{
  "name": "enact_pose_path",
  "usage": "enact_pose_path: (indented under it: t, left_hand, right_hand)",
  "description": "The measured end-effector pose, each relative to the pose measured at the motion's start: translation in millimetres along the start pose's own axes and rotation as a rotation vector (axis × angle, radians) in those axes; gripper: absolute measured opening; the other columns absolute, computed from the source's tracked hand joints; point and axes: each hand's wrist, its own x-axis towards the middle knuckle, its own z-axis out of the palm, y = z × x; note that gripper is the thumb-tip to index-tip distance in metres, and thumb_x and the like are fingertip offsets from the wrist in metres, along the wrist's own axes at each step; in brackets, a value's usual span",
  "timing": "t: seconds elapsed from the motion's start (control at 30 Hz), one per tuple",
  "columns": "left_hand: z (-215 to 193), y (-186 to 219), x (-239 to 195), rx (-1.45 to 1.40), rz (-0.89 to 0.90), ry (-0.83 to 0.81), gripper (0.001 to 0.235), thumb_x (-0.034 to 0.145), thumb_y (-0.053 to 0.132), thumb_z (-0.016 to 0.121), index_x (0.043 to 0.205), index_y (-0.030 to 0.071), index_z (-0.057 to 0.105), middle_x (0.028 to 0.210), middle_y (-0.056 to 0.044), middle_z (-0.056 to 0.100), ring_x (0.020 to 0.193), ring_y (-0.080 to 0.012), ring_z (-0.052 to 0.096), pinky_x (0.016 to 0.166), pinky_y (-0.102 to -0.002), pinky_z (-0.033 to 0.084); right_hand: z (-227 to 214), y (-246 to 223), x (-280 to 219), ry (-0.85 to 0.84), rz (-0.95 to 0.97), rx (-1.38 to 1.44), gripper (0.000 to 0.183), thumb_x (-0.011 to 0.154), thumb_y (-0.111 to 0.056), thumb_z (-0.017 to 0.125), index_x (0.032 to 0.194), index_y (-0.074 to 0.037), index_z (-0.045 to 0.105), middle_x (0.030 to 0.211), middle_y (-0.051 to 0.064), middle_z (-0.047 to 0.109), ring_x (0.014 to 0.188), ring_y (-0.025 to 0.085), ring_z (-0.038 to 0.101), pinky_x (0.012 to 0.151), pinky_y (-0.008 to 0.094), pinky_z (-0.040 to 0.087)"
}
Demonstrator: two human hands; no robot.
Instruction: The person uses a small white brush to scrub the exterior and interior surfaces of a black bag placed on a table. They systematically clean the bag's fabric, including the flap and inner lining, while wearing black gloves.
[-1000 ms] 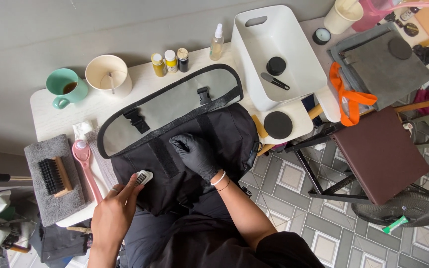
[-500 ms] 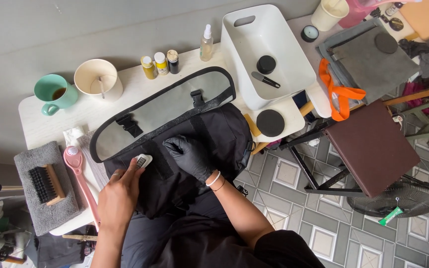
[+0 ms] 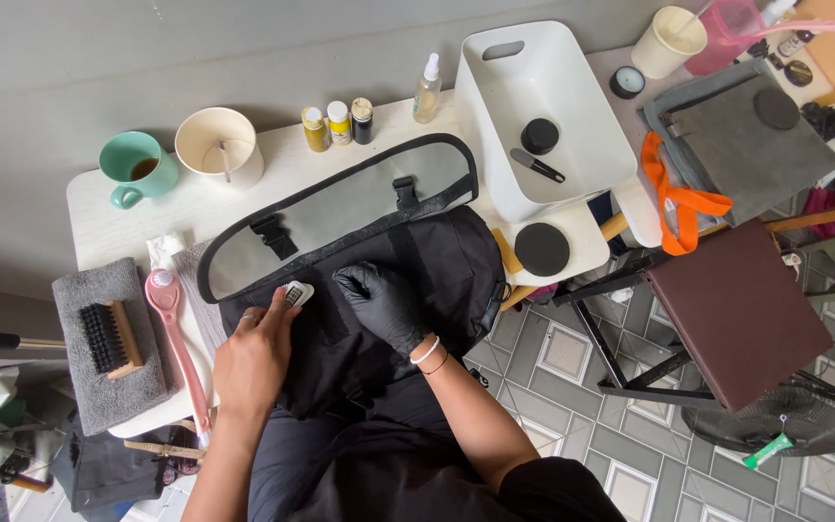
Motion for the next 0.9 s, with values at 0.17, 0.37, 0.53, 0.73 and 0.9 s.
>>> enact_pose_path:
  t: [0.17,0.37,0.53,0.73,0.9]
  left_hand:
    - [-17.8,5.7,-2.1,-0.083,-0.037,-0.124,0.043,0.100,0.042,0.060,0.137,0.020,0.066,0.088,-0.009,0.065,0.056,-0.0469,0.064,0.042,-0.056,0.050]
    - [-36.0,1.4,-44.7,-0.122,-0.041,-0.180,0.043,0.095,0.041,0.065,0.134,0.024,0.068,0.079,-0.001,0.064,0.056,-0.0358,0.067,0.041,-0.052,0.049]
    - [-25.6,4.2,-44.9,-0.127,-0.089,-0.158,0.043,0.093,0.042,0.067,0.133,0.028,0.069,0.080,0.002,0.065,0.060,-0.0364,0.067,0.044,-0.053,0.051]
    - [-10.0,18.9,-10.7,-0.032,-0.028,-0.010,0.037,0.101,0.049,0.060,0.130,0.031,0.073,0.077,-0.004,0.069,0.062,-0.0313,0.074,0.052,-0.044,0.061]
    - [-10.6,12.8,-23.9,-0.112,0.000,-0.128,0.044,0.098,0.042,0.060,0.136,0.019,0.065,0.083,-0.009,0.062,0.053,-0.0470,0.062,0.040,-0.055,0.047]
  right_hand:
    - [0.1,0.4,0.2,-0.007,0.006,0.021,0.011,0.096,-0.009,0.063,0.103,-0.009,0.072,0.100,0.005,0.075,0.091,0.024,0.073,0.082,0.035,0.058]
    - [-1.9,-2.5,2.0,-0.005,-0.011,0.043,0.009,0.096,-0.009,0.063,0.100,-0.008,0.071,0.099,0.006,0.075,0.090,0.023,0.073,0.081,0.035,0.058]
    - [3.1,3.3,0.1,-0.009,-0.024,0.012,0.012,0.099,-0.014,0.063,0.105,-0.008,0.071,0.101,0.007,0.075,0.093,0.026,0.073,0.083,0.037,0.059]
    - [10.1,-5.0,4.4,0.034,0.144,-0.077,0.003,0.088,-0.017,0.075,0.086,-0.016,0.076,0.084,0.007,0.076,0.090,0.028,0.075,0.082,0.037,0.060]
    - [3.4,3.4,-1.8,0.008,0.000,-0.013,0.013,0.095,-0.009,0.065,0.105,-0.008,0.073,0.102,0.007,0.076,0.094,0.025,0.074,0.086,0.035,0.058]
